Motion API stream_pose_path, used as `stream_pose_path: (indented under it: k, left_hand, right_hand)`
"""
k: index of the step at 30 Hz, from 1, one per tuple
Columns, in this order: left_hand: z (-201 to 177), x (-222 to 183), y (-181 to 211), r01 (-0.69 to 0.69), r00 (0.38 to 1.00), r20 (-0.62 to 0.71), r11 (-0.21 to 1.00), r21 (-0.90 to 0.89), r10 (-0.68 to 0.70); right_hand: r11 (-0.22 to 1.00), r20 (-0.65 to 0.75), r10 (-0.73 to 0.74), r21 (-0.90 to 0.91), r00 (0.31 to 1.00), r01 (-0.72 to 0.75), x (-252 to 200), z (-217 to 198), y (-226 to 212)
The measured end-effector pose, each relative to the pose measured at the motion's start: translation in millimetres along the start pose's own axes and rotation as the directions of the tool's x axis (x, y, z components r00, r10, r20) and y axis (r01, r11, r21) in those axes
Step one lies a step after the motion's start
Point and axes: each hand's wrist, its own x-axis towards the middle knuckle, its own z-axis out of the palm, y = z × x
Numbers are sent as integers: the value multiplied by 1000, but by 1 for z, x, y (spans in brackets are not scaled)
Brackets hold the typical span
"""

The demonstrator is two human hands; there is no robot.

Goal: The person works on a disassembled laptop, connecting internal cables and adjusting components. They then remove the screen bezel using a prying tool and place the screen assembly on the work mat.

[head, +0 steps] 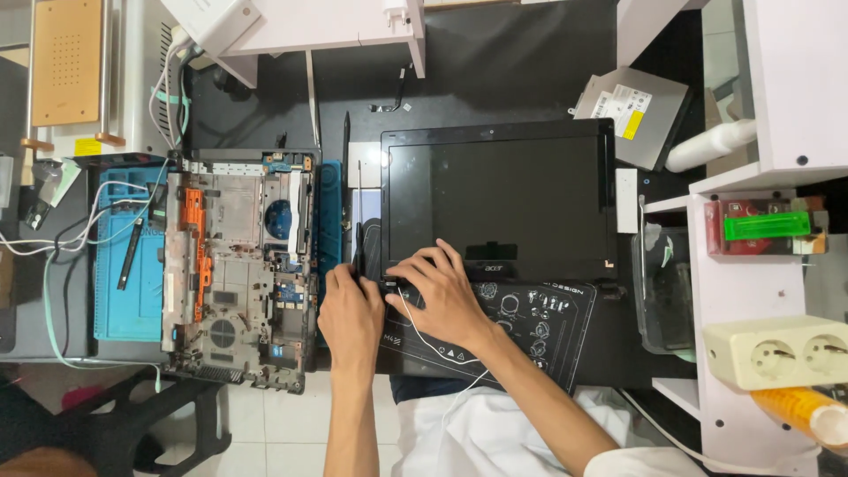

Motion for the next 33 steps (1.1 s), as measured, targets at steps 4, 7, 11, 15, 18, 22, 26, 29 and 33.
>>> stream_pose_path:
  k: [4,7,11,15,18,22,26,29,33]
  left_hand:
    - [1,8,0,15,999,40,1000,8,-15]
    - [3,10,-3,-20,998,60,1000,9,20]
    - [-7,11,-3,-25,999,37,1000,-8,25]
    - [-36,8,8,17,999,-31,995,-101,-20]
    - [-52,5,2,14,995,-91,989,-148,-28]
    - [-81,-1,1,9,985,-167,989,-149,-35]
    - [-114,-4,6,-9,975,-218,974,-227,-41]
    - [-132,-7,5,-62,975,-221,965,-254,5]
    - [-142,-8,4,-82,985,-169,973,-214,46]
  right_hand:
    - [1000,-46,14,-10,999,-15,-2,16,11]
    - [999,-71,23,-25,997,-25,-3,17,12]
    - [1000,-71,4,-13,997,-5,-2,21,13]
    - [1000,-61,-14,-11,998,13,0,20,16]
    - [1000,-49,-21,-7,999,21,0,20,18]
    - [1000,-49,-20,13,999,20,-1,21,18]
    - [1000,-53,-21,15,998,22,0,22,18]
    - [999,-60,-22,22,998,24,0,23,17]
    - [999,-80,-22,41,997,25,-2,27,17]
